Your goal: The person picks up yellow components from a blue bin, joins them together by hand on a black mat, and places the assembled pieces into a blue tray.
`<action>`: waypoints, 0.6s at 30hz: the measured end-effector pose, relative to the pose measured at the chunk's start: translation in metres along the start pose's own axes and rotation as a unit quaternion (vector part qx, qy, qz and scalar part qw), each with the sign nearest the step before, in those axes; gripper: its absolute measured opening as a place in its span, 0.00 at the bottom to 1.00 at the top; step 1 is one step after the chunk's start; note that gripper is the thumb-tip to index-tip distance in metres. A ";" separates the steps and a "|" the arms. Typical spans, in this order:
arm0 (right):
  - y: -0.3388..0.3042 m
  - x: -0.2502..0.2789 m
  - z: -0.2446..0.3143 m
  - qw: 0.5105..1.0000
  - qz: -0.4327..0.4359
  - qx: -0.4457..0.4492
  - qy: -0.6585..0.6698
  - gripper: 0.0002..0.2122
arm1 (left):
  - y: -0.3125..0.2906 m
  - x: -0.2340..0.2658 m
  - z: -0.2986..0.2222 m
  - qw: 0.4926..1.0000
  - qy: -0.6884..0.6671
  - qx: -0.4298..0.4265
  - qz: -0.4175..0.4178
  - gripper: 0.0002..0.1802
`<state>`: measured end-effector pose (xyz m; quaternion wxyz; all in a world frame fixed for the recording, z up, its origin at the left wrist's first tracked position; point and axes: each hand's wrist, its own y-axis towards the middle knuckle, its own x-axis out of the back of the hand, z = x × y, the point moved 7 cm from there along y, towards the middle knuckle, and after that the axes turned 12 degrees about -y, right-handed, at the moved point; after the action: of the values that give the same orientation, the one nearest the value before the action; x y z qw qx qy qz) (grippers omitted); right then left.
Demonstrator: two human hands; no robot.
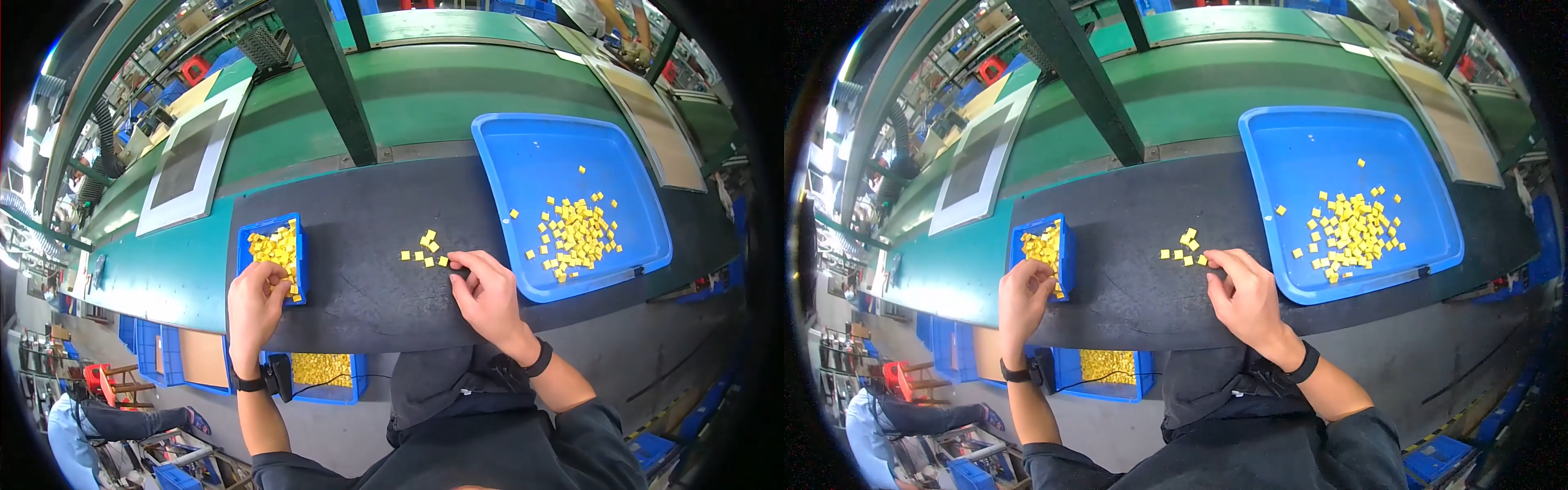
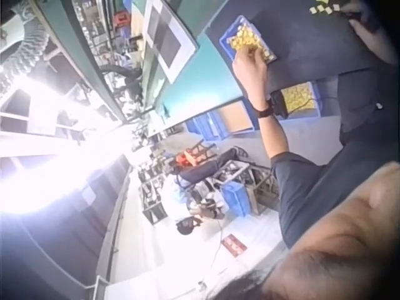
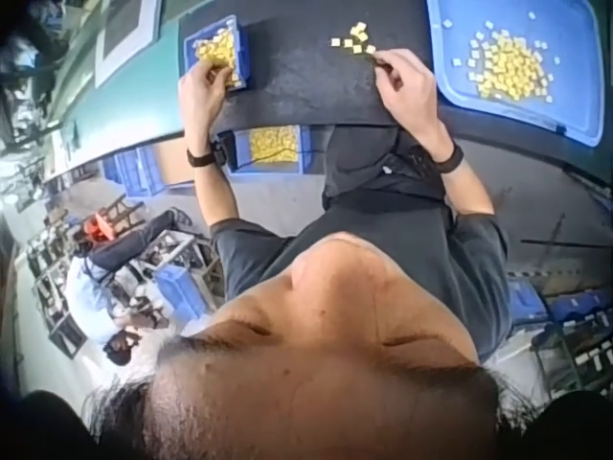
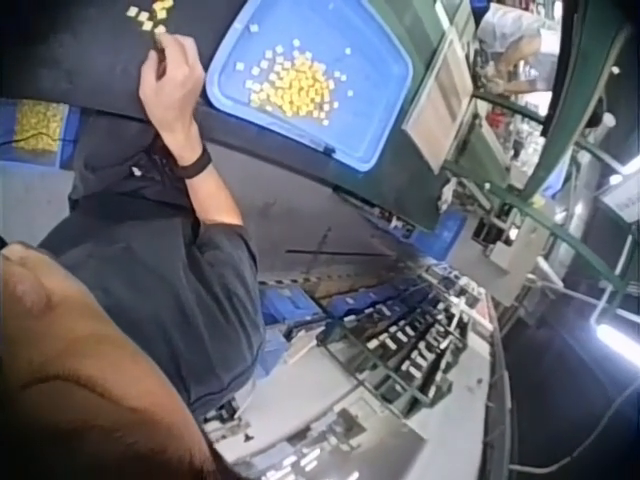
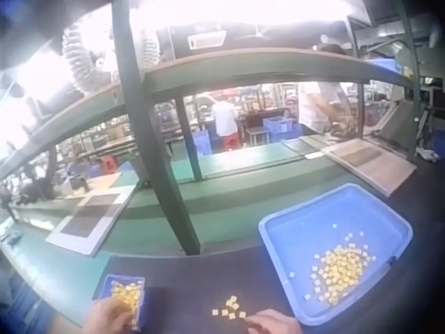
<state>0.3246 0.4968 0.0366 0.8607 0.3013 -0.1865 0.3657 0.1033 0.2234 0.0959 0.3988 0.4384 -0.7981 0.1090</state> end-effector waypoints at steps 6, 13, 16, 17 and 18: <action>-0.014 0.007 0.004 0.999 0.018 0.039 0.018 0.12 | 0.003 0.006 0.003 0.999 0.008 -0.027 -0.033 0.04; -0.018 0.010 0.011 0.995 0.067 0.030 0.072 0.10 | -0.023 -0.049 -0.057 0.937 -0.348 -0.027 -0.011 0.07; -0.019 0.007 0.020 0.983 0.121 0.022 0.134 0.11 | -0.041 -0.114 -0.083 0.811 -0.578 0.031 0.083 0.10; -0.021 0.006 0.024 0.979 0.121 0.017 0.163 0.12 | -0.046 -0.126 -0.087 0.810 -0.579 0.033 0.087 0.10; -0.023 0.005 0.026 0.975 0.119 0.011 0.189 0.12 | -0.048 -0.138 -0.089 0.790 -0.605 0.048 0.087 0.09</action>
<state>0.3423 0.4703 0.0502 0.8271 0.2115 -0.0511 0.5182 0.2304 0.3257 0.0446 -0.1983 0.3619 -0.9047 -0.1057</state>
